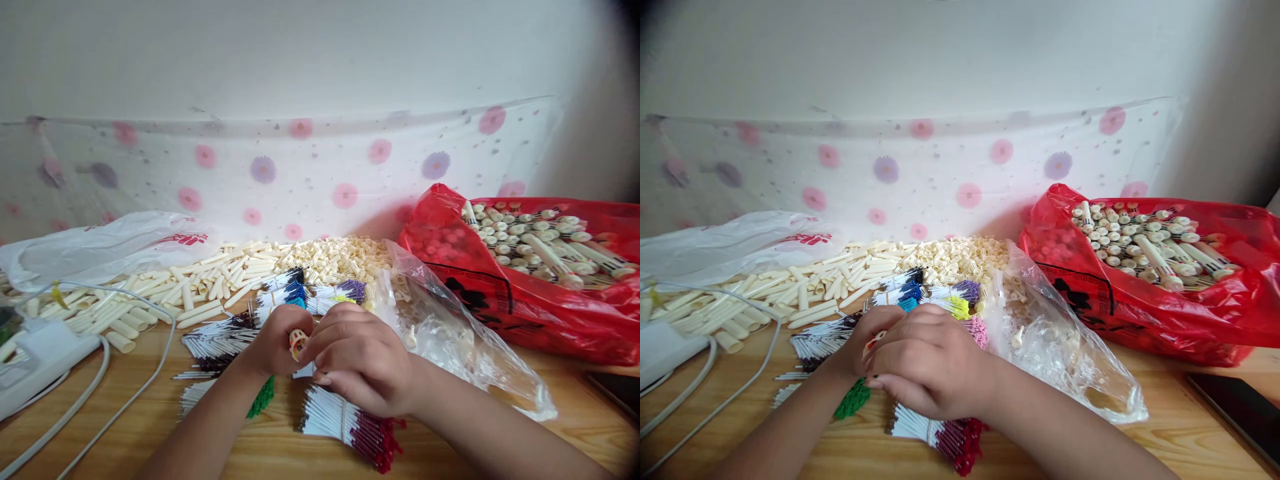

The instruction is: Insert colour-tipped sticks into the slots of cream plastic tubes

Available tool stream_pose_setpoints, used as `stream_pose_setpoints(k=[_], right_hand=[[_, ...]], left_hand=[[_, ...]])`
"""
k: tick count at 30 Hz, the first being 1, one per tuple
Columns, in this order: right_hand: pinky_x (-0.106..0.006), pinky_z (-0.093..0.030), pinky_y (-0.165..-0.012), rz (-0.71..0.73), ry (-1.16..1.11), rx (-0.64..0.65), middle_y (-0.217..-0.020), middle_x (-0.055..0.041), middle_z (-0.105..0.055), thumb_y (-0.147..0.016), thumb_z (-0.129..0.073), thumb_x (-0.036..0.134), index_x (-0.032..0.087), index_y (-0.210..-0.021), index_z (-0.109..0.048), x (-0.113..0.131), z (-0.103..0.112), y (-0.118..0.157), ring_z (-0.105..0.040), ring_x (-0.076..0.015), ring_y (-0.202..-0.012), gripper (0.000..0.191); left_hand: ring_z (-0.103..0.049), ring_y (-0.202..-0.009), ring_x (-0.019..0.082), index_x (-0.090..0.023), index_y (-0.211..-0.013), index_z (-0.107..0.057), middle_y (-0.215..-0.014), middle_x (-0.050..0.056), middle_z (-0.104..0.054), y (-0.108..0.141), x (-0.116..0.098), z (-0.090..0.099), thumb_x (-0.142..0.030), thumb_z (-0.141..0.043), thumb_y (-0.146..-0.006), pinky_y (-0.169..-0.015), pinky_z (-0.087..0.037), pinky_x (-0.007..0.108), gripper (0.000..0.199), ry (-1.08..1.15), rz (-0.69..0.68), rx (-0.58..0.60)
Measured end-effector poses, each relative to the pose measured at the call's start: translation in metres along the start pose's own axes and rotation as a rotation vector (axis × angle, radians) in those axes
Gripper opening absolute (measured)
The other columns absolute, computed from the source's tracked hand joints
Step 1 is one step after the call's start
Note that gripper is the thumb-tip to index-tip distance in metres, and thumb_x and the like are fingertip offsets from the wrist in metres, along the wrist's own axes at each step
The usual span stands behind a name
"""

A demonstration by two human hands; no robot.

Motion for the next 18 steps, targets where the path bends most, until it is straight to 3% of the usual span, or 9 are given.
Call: stream_pose_setpoints(k=[3, 7, 18], right_hand=[[-0.029, -0.047, -0.071, 0.01, 0.046, -0.024, -0.08, -0.0063, -0.065, -0.083, -0.046, 0.017, 0.017, -0.085, -0.049, 0.001, 0.0016, 0.0002, -0.06, -0.0129, -0.079, 0.004], [-0.027, -0.047, -0.066, -0.001, 0.088, -0.058, -0.075, -0.0051, -0.063, -0.08, -0.052, 0.018, 0.016, -0.085, -0.052, 0.0011, -0.0003, 0.0022, -0.059, -0.0121, -0.072, 0.005], [-0.026, -0.046, -0.064, -0.058, 0.078, -0.02, -0.076, -0.0068, -0.062, -0.078, -0.054, 0.016, 0.014, -0.082, -0.055, -0.0006, -0.0042, 0.0023, -0.057, -0.0128, -0.071, 0.005]], left_hand=[[-0.034, -0.045, 0.012, -0.02, -0.044, -0.04, -0.043, -0.002, -0.037, -0.001, -0.0004, 0.0015, -0.044, -0.053, -0.061, -0.047, -0.027, 0.027, 0.031, -0.097, -0.102, 0.045], [-0.036, -0.045, 0.012, -0.02, -0.047, -0.04, -0.044, -0.002, -0.04, -0.0008, 0.0017, 0.0038, -0.044, -0.05, -0.062, -0.047, -0.028, 0.027, 0.03, -0.175, -0.168, 0.046], [-0.036, -0.046, 0.011, -0.019, -0.047, -0.037, -0.046, -0.003, -0.037, -0.0013, 0.0078, 0.0082, -0.042, -0.053, -0.064, -0.047, -0.026, 0.025, 0.033, -0.242, -0.229, 0.046]])
Point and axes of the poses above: each hand's wrist, its own y-axis away from the middle knuckle, its own z-axis out of the back of the hand, x = y × z, the point moved 1 cm from there along -y, towards the middle knuckle
